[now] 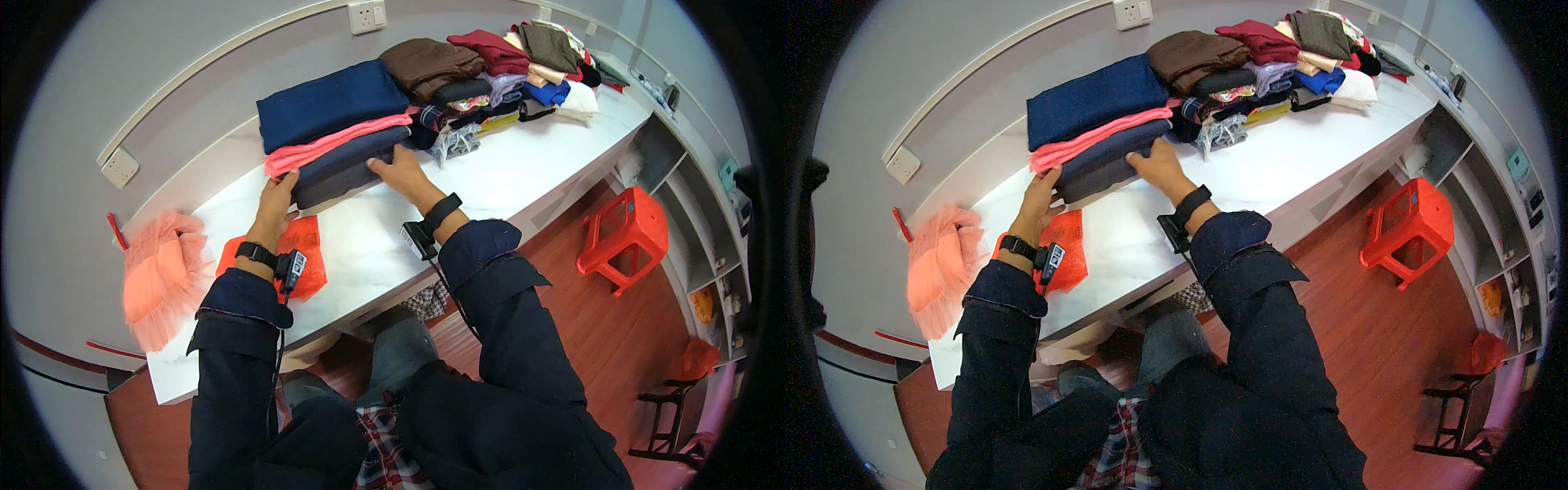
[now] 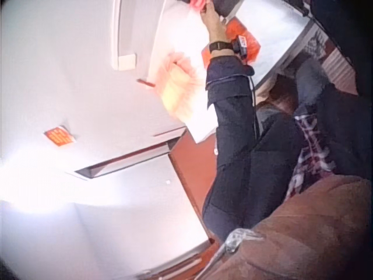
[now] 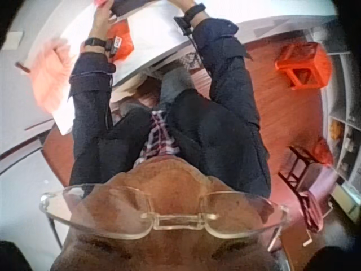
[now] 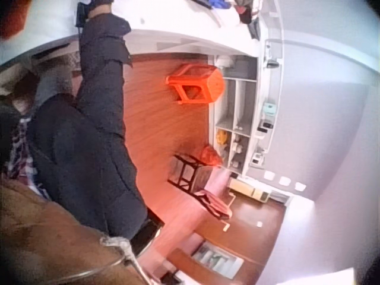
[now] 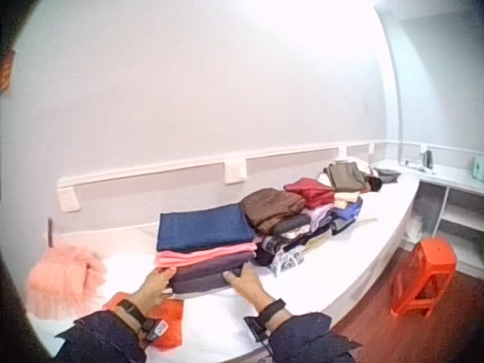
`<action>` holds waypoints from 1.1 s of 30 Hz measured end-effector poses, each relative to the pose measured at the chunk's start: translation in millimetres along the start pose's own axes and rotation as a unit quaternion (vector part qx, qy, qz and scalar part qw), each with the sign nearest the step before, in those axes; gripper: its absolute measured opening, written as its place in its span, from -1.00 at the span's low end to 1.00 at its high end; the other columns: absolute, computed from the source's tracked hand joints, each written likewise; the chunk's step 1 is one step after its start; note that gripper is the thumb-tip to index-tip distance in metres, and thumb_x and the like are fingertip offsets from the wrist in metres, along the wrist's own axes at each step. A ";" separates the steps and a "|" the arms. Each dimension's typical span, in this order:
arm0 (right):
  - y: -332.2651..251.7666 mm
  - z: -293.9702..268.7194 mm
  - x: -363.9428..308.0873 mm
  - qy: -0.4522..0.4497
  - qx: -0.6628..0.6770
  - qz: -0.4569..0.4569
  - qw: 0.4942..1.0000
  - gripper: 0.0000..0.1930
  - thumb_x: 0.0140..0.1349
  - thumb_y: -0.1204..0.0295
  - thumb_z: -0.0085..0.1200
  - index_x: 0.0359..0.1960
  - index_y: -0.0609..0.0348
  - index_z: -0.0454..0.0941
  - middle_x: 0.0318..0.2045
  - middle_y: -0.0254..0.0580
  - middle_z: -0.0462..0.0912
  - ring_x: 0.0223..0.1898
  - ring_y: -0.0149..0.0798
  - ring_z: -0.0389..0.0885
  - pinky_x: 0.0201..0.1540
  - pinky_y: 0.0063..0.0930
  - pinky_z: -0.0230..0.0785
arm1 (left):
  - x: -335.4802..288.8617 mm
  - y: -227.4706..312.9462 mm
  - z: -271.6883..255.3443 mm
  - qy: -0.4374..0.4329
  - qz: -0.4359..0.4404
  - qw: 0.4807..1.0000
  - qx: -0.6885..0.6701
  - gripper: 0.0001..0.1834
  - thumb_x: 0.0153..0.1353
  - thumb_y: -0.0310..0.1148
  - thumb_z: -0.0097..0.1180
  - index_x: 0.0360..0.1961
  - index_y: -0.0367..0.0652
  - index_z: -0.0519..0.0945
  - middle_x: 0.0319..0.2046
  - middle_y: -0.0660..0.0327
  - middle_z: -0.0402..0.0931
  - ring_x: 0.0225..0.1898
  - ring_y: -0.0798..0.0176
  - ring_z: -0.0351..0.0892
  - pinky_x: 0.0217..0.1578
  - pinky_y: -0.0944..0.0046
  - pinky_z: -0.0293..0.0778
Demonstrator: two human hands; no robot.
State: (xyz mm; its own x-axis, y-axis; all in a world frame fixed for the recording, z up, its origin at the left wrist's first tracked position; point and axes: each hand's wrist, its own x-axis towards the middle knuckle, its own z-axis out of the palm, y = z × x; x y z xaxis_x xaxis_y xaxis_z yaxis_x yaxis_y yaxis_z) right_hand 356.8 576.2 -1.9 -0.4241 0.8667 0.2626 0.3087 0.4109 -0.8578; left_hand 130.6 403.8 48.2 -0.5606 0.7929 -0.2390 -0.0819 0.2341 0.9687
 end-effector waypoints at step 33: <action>-88.2 56.0 -89.8 -0.272 -0.008 -0.128 0.954 -0.15 0.33 0.09 0.18 0.45 0.52 0.20 0.41 0.50 0.30 0.43 0.28 0.32 0.47 -0.13 0.21 | -36.1 -32.8 -176.0 0.007 0.025 1.000 -0.014 -0.47 0.45 -0.20 0.20 0.39 0.12 0.36 0.16 0.20 0.52 -0.04 0.04 0.67 -0.07 -0.03 0.68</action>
State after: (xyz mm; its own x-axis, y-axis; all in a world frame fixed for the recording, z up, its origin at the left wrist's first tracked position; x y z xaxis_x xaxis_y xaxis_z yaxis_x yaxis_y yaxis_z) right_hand 320.0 446.3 25.5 -0.8648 0.4643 0.1915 0.1461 0.5974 -0.7885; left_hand 8.5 268.5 36.8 -0.5753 0.7958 -0.1890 -0.0765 0.1778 0.9811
